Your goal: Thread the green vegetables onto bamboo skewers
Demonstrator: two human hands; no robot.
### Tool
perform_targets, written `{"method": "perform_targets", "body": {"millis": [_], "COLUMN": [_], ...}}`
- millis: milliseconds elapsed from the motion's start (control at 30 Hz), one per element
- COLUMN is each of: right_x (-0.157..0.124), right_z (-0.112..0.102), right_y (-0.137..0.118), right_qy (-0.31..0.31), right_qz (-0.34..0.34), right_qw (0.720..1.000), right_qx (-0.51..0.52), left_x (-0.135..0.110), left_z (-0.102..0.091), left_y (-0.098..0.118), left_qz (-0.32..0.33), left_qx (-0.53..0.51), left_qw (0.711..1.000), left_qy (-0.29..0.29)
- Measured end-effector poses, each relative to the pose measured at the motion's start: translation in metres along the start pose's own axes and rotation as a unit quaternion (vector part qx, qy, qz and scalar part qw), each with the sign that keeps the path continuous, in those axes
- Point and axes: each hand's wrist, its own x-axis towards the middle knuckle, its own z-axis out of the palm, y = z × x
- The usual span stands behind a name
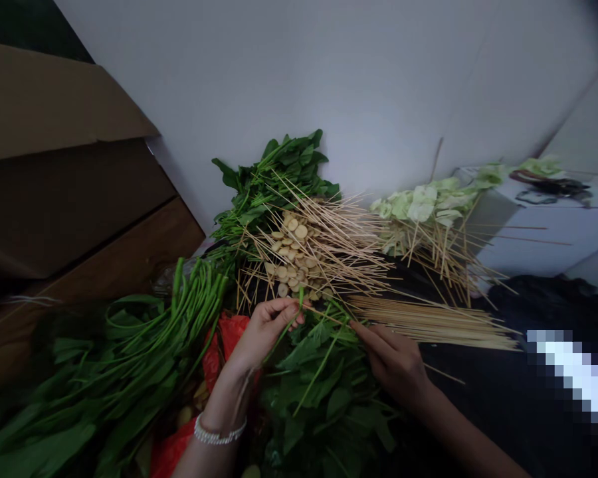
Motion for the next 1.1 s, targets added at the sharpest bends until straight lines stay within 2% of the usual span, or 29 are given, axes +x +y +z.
{"method": "perform_targets", "body": {"millis": [300, 400, 467, 533, 600, 700, 767, 833, 867, 933, 1033, 1100], "right_x": [0.001, 0.003, 0.004, 0.007, 0.009, 0.014, 0.017, 0.019, 0.019, 0.020, 0.019, 0.018], "right_z": [0.003, -0.001, -0.004, -0.009, -0.014, -0.020, -0.022, -0.023, -0.023, -0.022, -0.021, -0.019], "right_y": [-0.008, -0.005, 0.001, 0.010, 0.019, 0.025, 0.025, 0.024, 0.022, 0.020, 0.018, 0.016], "right_qy": [-0.008, -0.001, 0.028, 0.065, 0.089, 0.103, 0.105, 0.104, 0.105, 0.111, 0.119, 0.119], "right_qz": [-0.016, -0.011, 0.007, 0.045, 0.090, 0.134, 0.147, 0.147, 0.144, 0.136, 0.117, 0.102], "right_qw": [1.000, 1.000, 0.999, 0.996, 0.990, 0.984, 0.982, 0.983, 0.983, 0.984, 0.985, 0.987], "right_qx": [0.002, -0.008, -0.027, -0.048, -0.058, -0.058, -0.054, -0.047, -0.044, -0.040, -0.035, -0.026], "left_x": [-0.003, -0.001, 0.000, 0.001, -0.001, -0.004, -0.006, -0.007, -0.006, -0.005, -0.002, 0.001], "left_z": [0.013, 0.013, 0.014, 0.016, 0.021, 0.029, 0.032, 0.033, 0.033, 0.030, 0.021, 0.014], "left_y": [-0.002, -0.003, -0.004, -0.006, -0.008, -0.013, -0.016, -0.018, -0.018, -0.016, -0.012, -0.010], "left_qz": [0.011, 0.039, 0.059, 0.085, 0.134, 0.213, 0.232, 0.232, 0.230, 0.219, 0.197, 0.185], "left_qx": [0.092, 0.076, 0.065, 0.099, 0.182, 0.326, 0.394, 0.421, 0.415, 0.365, 0.239, 0.160], "left_qw": [0.991, 0.994, 0.996, 0.991, 0.974, 0.919, 0.882, 0.868, 0.873, 0.901, 0.951, 0.968], "left_qy": [-0.098, -0.064, -0.019, 0.008, 0.001, -0.070, -0.112, -0.123, -0.115, -0.083, -0.005, 0.053]}}
